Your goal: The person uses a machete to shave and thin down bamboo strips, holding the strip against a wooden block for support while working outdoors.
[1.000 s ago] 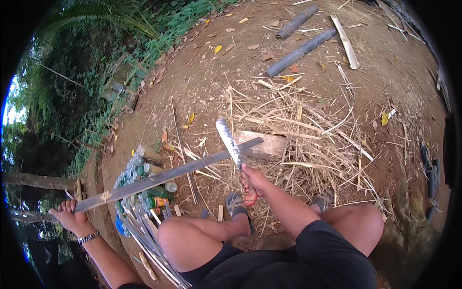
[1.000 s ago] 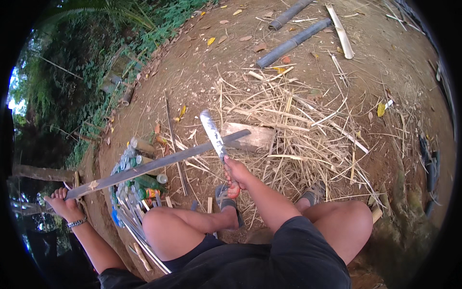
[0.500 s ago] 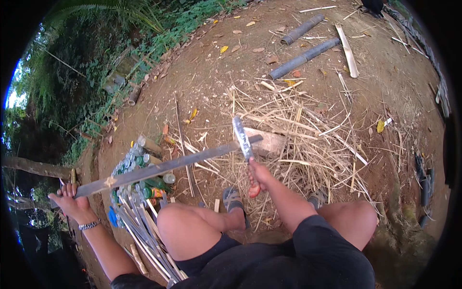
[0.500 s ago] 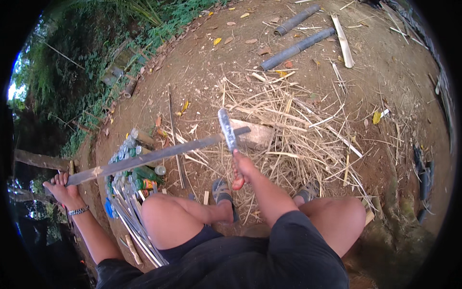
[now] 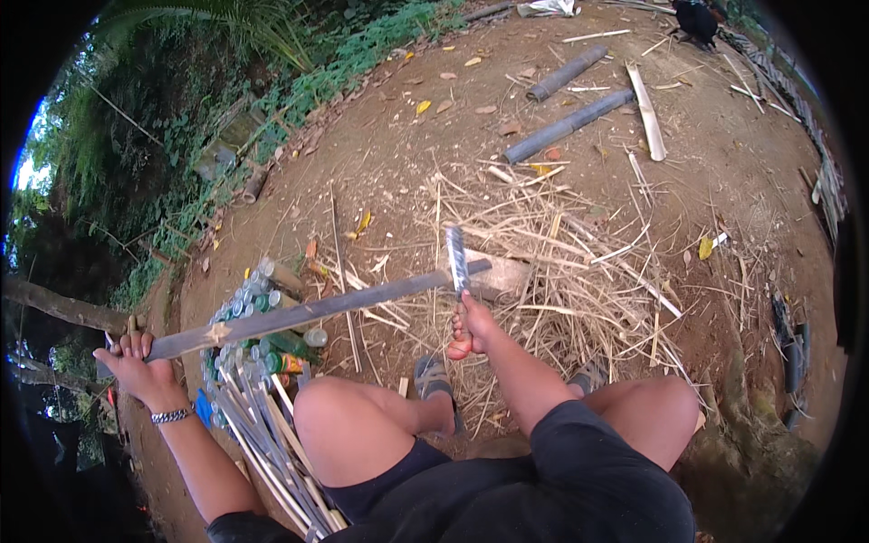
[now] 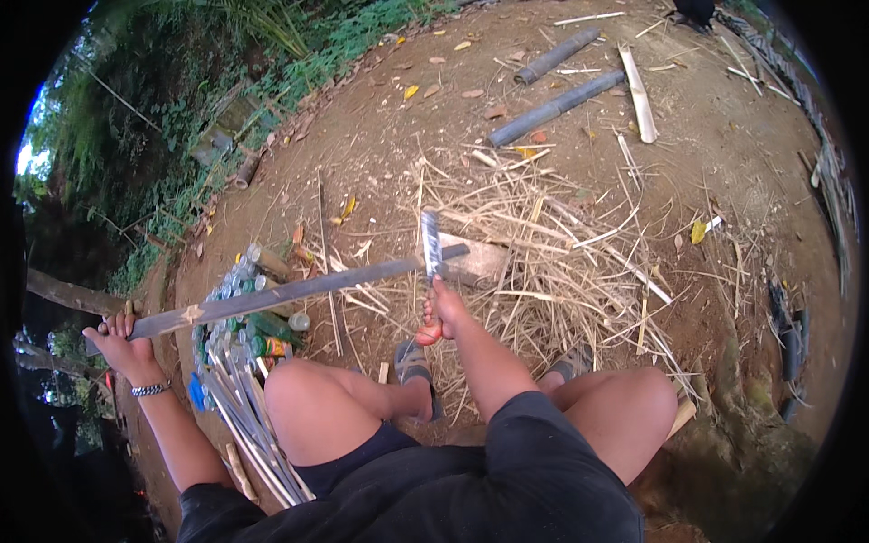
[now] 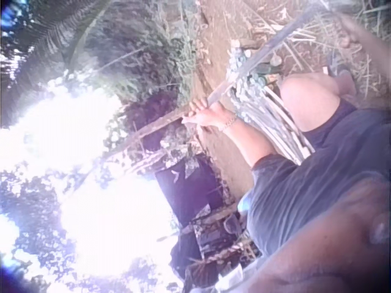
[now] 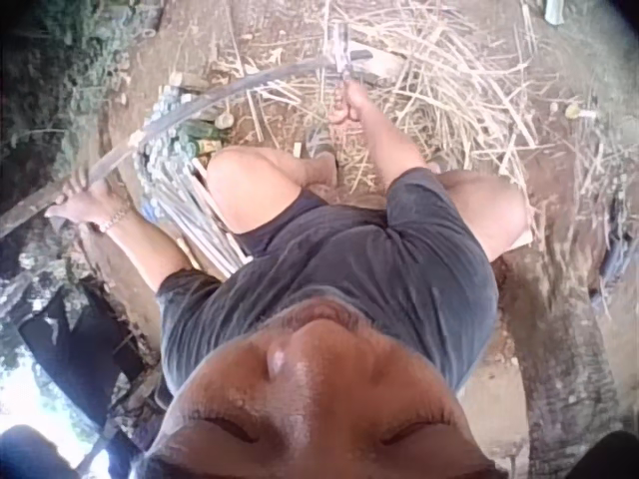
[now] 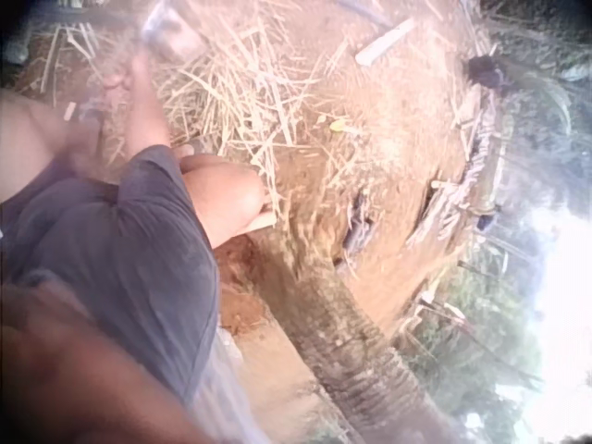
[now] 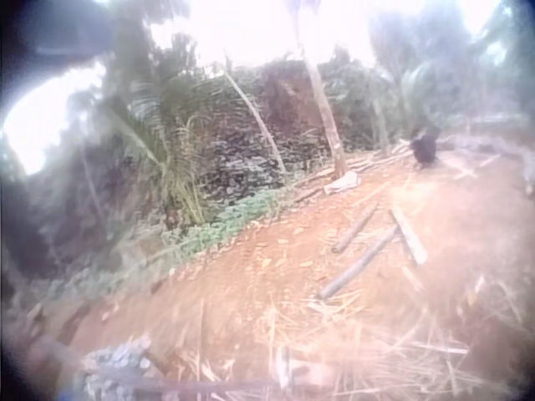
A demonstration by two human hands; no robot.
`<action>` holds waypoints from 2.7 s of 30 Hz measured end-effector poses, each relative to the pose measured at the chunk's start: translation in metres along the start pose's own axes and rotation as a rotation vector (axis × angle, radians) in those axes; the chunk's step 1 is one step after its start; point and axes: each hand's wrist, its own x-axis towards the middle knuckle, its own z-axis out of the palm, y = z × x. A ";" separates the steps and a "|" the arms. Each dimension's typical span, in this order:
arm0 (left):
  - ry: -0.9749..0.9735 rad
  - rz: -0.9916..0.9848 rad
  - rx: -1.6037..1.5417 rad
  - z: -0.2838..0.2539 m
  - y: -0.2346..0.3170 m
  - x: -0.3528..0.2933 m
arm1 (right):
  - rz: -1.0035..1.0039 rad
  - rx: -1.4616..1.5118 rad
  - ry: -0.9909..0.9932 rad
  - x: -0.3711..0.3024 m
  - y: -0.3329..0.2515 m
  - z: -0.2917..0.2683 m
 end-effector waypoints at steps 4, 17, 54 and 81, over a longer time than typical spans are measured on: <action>-0.039 0.036 -0.010 -0.015 0.010 0.010 | -0.024 -0.174 -0.109 -0.003 -0.008 0.008; 0.184 -0.306 0.151 -0.100 -0.062 -0.017 | -0.292 -0.321 0.490 -0.028 -0.019 -0.058; 0.906 -1.081 0.834 -0.523 -0.099 -0.272 | -0.128 -0.412 0.543 -0.118 -0.012 -0.066; -1.975 -0.434 0.986 0.203 -0.413 -0.302 | -0.322 -0.031 1.136 -0.277 -0.071 -0.445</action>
